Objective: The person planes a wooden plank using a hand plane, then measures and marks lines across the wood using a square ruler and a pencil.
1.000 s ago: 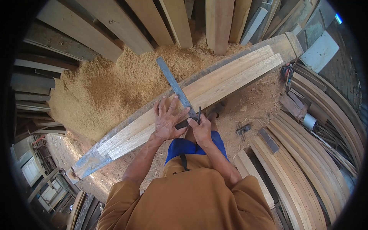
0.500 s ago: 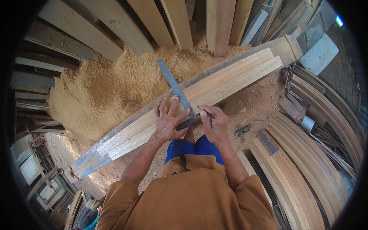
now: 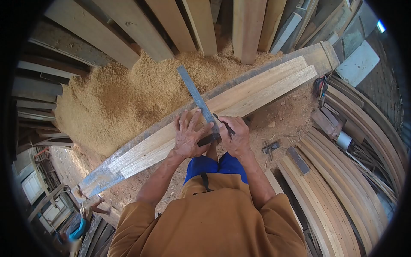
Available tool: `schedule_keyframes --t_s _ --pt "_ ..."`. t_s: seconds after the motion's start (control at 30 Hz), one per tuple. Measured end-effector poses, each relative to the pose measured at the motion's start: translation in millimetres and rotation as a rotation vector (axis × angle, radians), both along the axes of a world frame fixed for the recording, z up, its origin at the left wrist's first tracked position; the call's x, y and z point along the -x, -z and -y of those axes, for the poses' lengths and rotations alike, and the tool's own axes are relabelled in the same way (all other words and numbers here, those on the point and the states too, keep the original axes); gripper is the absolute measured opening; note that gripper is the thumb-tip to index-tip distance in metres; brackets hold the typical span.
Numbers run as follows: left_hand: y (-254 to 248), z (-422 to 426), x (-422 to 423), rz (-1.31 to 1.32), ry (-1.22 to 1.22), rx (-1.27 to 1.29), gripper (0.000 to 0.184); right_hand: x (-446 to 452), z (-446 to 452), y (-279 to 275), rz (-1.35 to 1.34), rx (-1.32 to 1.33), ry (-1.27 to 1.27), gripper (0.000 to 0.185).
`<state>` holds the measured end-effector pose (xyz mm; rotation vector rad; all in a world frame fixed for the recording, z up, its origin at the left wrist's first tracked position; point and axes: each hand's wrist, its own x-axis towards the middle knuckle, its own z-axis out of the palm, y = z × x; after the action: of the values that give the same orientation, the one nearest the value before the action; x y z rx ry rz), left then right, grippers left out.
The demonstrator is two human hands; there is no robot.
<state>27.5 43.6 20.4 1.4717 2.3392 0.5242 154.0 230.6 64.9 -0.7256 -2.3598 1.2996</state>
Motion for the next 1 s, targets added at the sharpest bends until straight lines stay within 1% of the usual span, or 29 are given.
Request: schedule_keyframes --t_s 0.67,0.77,0.87,1.0 --pt "0.5 0.4 -0.7 -0.001 0.014 0.031 0.079 0.9 5.6 1.1 -0.015 0.042 0.026 0.016" --pt "-0.1 0.0 -0.5 0.004 0.013 0.032 0.079 0.0 0.2 4.0 -0.031 0.013 -0.031 0.016" --pt "-0.8 -0.3 -0.1 0.005 0.009 0.037 0.078 0.3 -4.5 -0.5 0.016 0.005 -0.065 0.014" --pt "-2.7 -1.0 0.0 0.003 0.006 0.030 0.078 0.4 -1.7 -3.5 -0.017 0.055 -0.019 0.014"
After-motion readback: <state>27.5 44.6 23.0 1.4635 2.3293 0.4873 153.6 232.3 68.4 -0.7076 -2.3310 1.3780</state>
